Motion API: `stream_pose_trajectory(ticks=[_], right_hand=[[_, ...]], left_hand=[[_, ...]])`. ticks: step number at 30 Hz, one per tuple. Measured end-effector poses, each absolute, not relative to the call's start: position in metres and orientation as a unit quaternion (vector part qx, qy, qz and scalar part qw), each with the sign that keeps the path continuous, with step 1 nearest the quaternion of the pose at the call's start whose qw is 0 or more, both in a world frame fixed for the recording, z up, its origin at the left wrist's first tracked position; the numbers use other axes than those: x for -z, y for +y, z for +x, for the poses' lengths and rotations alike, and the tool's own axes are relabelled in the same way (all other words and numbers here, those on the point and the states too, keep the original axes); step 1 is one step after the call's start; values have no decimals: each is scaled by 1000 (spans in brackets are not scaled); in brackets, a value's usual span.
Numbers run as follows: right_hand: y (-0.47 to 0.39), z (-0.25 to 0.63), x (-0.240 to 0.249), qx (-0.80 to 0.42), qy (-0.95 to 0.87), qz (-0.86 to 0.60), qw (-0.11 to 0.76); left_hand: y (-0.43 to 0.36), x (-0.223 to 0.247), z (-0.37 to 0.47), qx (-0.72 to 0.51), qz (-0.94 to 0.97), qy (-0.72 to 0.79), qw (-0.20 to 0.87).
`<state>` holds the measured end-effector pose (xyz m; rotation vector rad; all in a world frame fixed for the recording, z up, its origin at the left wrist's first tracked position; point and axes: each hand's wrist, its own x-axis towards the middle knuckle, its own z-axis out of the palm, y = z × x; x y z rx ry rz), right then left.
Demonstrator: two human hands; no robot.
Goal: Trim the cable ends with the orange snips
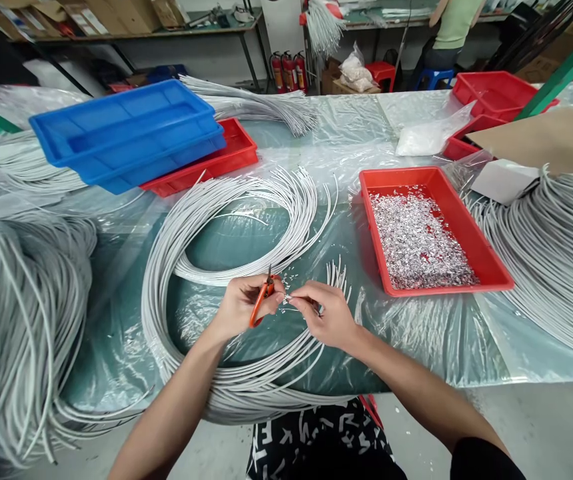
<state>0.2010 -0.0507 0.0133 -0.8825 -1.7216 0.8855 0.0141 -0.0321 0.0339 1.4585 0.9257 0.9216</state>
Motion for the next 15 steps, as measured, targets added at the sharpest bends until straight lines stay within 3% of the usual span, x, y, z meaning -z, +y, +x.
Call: stream_pose_trajectory(ticks=[4,10,15], right_hand=[[-49,203,-14,-351,-722,-354,479],[-48,206,-15,-472,-680,-350,439],[-49,203,-13,-522,-624,-357,459]], left_hand=[[-32,-34,15,-376,614,383,579],[-32,-37,15,-362,602,377,603],[-33,-37,17,-375,588,382,606]])
